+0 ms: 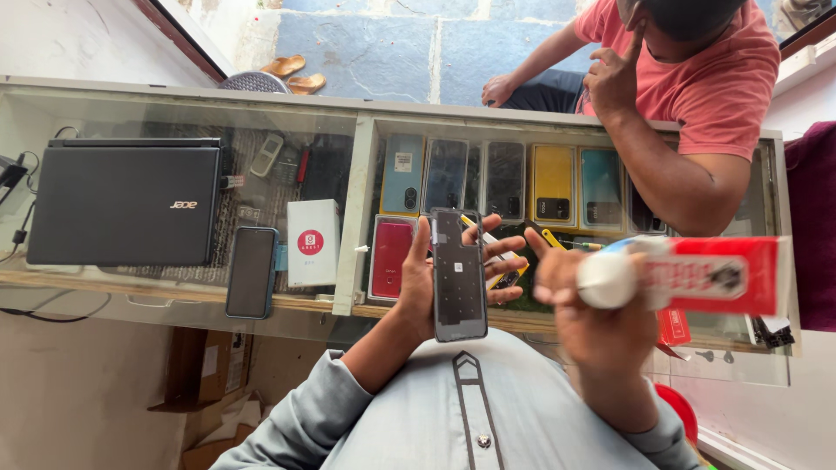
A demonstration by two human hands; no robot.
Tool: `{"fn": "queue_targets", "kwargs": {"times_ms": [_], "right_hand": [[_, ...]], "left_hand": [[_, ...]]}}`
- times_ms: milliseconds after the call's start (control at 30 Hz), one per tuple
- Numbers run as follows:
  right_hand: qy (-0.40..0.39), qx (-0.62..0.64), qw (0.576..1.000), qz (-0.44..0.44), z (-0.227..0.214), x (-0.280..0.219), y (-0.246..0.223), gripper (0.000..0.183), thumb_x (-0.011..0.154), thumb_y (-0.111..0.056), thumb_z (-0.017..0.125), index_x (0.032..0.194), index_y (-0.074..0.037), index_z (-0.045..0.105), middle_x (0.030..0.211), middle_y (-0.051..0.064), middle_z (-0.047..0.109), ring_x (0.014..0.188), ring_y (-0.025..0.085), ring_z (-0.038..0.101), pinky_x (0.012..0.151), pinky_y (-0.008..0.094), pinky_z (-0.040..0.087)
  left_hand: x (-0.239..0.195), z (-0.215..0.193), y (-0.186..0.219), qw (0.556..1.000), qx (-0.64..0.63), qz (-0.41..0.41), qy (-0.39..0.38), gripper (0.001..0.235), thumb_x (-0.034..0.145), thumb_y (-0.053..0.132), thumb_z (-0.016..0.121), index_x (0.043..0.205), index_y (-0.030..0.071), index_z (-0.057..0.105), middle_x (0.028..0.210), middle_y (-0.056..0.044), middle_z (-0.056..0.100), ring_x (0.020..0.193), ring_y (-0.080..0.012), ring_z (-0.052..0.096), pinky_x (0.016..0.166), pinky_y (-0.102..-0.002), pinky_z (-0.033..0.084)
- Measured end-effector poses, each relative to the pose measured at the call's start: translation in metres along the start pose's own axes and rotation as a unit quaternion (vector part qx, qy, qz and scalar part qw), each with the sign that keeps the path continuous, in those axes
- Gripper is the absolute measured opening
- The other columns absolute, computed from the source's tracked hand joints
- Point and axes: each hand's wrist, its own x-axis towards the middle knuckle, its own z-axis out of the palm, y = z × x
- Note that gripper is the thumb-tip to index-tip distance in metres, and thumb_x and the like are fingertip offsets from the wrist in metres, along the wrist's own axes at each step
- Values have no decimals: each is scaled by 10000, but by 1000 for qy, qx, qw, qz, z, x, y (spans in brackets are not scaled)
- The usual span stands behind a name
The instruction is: The person applies adhesive to a smartphone back cover, aligns and attaches it to the phone body, then secures the assembly with a rubber band. The person handles the phone, adhesive tube, and rubber band throughout the process.
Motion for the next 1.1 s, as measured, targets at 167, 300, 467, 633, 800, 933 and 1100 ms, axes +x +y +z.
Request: {"fn": "queue_targets", "kwargs": {"times_ms": [167,300,467,633,800,933,1100], "right_hand": [[1,178,984,10,-30,-6,-20,446,1075,-380,520,858,-10,642,663,13,486,715,162,520,1180,544,455],[26,235,971,29,-47,-8,-15,534,1155,-405,530,858,29,626,650,25,464,635,120,481,612,260,495],[80,242,964,71,-56,-8,-2,577,1159,-444,480,878,39,624,603,18,430,531,92,390,434,224,280],[122,68,990,-8,-47,-3,5,613,1210,-441,429,838,8,620,574,14,430,586,117,381,579,259,325],[86,35,995,-20,-38,-2,8,593,1178,-453,425,839,-10,626,590,24,452,674,159,422,885,354,431],[72,83,994,25,-37,-1,7,632,1174,-481,407,865,24,631,624,32,449,645,139,417,647,307,376],[99,96,988,65,-37,-1,9,643,1168,-479,407,857,44,618,625,53,438,562,113,364,471,248,269]], "left_hand": [[-5,16,4,994,104,32,-10,960,985,776,362,1620,59,307,1436,-274,542,1267,-359,617,1068,-502,539],[-7,26,12,982,164,76,-46,958,1008,761,385,1625,33,309,1426,-300,536,1257,-355,627,1031,-460,566],[-10,30,19,978,157,122,-56,975,1002,779,344,1618,24,310,1409,-310,547,1214,-357,655,1006,-449,586],[-13,38,20,971,188,142,-37,990,996,786,320,1630,25,301,1410,-316,545,1191,-353,660,992,-440,588],[-12,38,22,973,180,136,-51,997,992,792,324,1625,22,305,1406,-323,546,1198,-365,663,986,-430,593],[-10,37,21,974,173,130,-61,1009,990,801,330,1622,15,302,1411,-325,544,1204,-377,665,973,-431,597],[-10,36,19,976,160,126,-71,999,982,798,332,1620,30,285,1404,-322,546,1200,-376,667,978,-433,604]]}}
